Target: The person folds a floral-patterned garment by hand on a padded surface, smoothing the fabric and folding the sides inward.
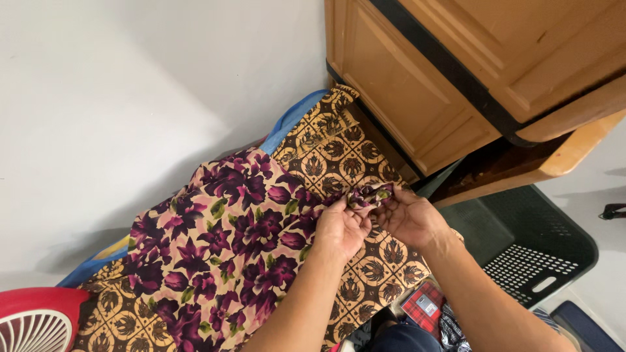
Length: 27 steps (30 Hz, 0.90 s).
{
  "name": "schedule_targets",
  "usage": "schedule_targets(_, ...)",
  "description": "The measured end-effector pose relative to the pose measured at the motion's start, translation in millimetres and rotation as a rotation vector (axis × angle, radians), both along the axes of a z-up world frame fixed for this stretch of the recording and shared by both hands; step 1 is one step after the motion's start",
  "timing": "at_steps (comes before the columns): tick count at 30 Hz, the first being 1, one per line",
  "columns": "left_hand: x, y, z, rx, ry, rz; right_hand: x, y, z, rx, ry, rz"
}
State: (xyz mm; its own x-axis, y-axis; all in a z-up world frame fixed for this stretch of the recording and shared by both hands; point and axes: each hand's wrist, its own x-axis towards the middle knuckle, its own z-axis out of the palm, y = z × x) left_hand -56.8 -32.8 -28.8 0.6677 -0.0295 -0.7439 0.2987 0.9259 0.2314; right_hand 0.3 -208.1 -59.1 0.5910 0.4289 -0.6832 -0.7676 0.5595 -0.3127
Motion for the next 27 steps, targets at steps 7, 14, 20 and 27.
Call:
schedule_targets(7, 0, -5, -4, -0.032, -0.033, 0.099, -2, 16, 6, 0.103, -0.072, -0.126)
schedule_targets(14, -4, 1, 6, 0.052, -0.159, 0.038, -7, 24, 34, 0.142, -0.168, -0.103)
schedule_targets(20, -4, 1, 29, 0.188, -0.128, -0.064, -8, 20, 35, 0.074, -0.279, -0.034)
schedule_targets(27, -2, 2, 27, 0.433, -0.299, -0.211, -15, 16, 35, -0.882, -1.069, 0.116)
